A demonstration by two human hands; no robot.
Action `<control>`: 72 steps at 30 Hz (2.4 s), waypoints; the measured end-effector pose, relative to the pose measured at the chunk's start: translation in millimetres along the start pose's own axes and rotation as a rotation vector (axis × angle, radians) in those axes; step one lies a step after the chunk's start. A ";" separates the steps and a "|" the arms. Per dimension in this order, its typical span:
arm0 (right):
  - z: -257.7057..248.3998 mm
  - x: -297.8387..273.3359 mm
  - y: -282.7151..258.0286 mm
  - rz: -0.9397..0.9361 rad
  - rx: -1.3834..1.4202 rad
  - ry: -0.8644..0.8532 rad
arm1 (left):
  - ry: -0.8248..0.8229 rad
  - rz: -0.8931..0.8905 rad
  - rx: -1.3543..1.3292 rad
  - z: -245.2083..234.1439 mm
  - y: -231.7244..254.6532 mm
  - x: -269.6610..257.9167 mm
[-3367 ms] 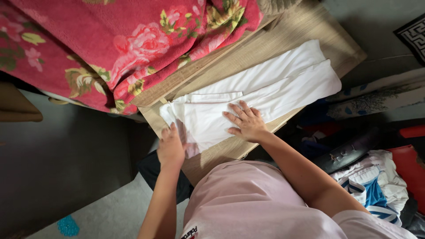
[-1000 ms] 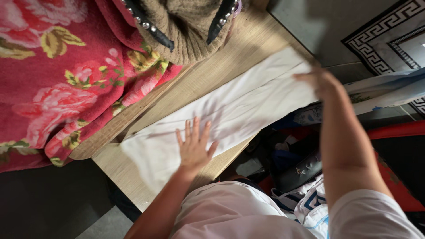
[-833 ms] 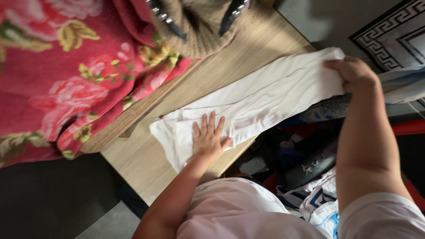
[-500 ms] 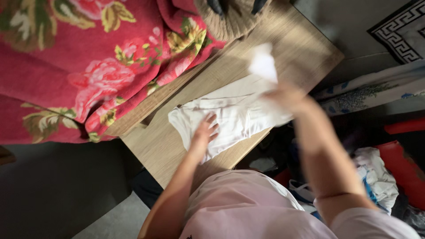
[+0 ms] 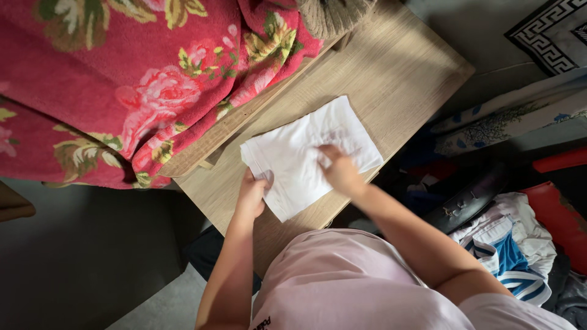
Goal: The person folds several items of clothing one by one on a wooden table. They handle black shorts, a white t-shirt, and blue shorts, smoothing and folding each item before placing it on the table.
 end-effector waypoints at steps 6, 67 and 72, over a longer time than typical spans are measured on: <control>-31.0 19.0 28.2 -0.091 -0.594 0.309 | -0.084 0.591 1.204 103.9 22.5 -44.7; -96.6 -25.2 156.6 0.183 -0.385 -0.202 | -0.436 -0.154 1.647 41.7 38.5 -110.6; -48.6 -26.8 119.1 0.061 -0.351 0.241 | -0.488 0.026 1.745 89.6 32.0 -86.9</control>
Point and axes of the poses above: each hand's wrist, its own x-axis towards the middle knuckle, its own z-axis out of the palm, y = z × x, the point moved 5 cm from there along x, towards the middle knuckle, and after that the axes turned 12 degrees about -x, right-handed, at the moved point
